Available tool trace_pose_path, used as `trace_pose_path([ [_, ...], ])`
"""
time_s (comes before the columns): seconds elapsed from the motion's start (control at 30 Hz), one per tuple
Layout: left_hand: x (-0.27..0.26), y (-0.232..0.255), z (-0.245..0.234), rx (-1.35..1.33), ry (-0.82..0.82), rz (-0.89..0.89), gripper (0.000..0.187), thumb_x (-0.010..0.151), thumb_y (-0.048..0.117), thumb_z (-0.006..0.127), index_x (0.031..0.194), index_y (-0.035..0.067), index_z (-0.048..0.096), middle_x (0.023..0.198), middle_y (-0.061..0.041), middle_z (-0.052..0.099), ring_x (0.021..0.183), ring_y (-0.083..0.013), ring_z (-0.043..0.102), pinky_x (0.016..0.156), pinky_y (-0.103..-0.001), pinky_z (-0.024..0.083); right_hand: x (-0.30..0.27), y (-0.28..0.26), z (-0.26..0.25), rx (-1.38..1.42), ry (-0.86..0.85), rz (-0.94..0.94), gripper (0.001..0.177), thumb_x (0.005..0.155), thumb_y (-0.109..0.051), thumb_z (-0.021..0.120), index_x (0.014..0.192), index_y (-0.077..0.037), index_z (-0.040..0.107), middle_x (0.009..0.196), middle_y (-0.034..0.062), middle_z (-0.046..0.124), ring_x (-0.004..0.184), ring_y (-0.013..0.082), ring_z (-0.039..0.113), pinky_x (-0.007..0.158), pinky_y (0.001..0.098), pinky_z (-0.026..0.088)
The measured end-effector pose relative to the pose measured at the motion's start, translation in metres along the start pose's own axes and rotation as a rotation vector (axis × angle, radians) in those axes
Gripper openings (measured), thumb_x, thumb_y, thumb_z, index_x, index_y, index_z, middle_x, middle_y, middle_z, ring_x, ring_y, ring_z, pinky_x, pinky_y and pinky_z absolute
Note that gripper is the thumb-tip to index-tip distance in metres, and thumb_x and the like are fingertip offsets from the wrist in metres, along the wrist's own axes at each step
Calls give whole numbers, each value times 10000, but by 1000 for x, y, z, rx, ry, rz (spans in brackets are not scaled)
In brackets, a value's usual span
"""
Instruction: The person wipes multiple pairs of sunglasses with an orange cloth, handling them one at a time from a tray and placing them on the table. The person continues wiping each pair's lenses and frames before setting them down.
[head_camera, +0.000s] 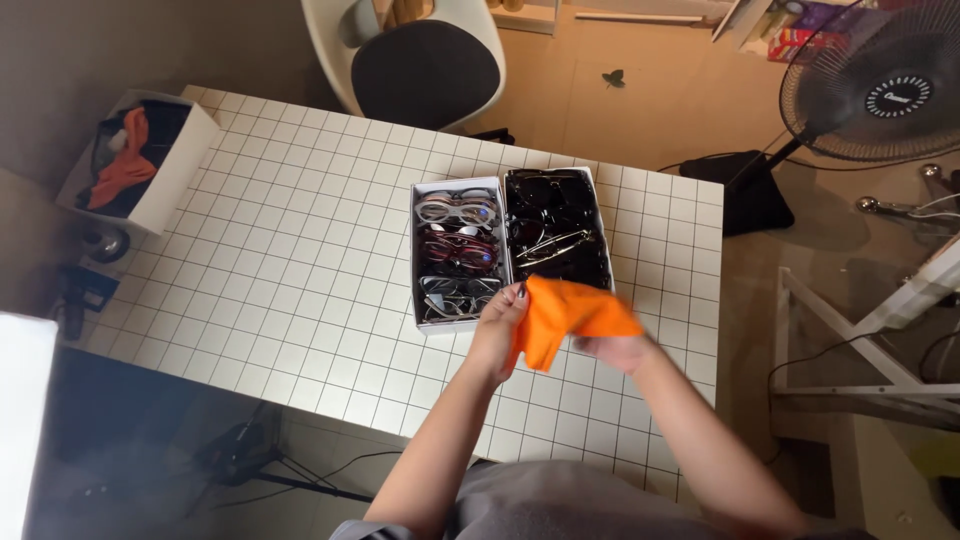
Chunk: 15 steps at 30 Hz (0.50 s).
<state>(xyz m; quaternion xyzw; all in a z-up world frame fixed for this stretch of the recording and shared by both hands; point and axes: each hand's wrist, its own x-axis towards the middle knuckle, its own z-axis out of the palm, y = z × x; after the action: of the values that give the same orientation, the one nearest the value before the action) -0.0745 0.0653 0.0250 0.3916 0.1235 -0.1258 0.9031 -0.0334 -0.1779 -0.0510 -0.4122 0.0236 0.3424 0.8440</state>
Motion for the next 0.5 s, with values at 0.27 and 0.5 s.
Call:
trace_pose_path([
  [0.27, 17, -1, -26, 320, -74, 183, 283, 1018, 3, 458, 1263, 14, 599, 1157, -39, 684, 1063, -108, 655, 955, -267, 535, 7, 4, 77, 189, 5, -155, 549, 990, -392, 487, 1474, -133, 476, 1468, 57, 543, 1297, 243, 545, 1063, 464, 442],
  [0.5, 15, -2, -44, 805, 31, 40, 237, 1030, 103, 574, 1252, 58, 642, 1015, -107, 707, 892, -235, 654, 761, -319, 553, 35, 10, 43, 88, 243, -178, 534, 986, -222, 437, 1513, -136, 439, 1493, 58, 516, 1378, 244, 475, 1143, 452, 363],
])
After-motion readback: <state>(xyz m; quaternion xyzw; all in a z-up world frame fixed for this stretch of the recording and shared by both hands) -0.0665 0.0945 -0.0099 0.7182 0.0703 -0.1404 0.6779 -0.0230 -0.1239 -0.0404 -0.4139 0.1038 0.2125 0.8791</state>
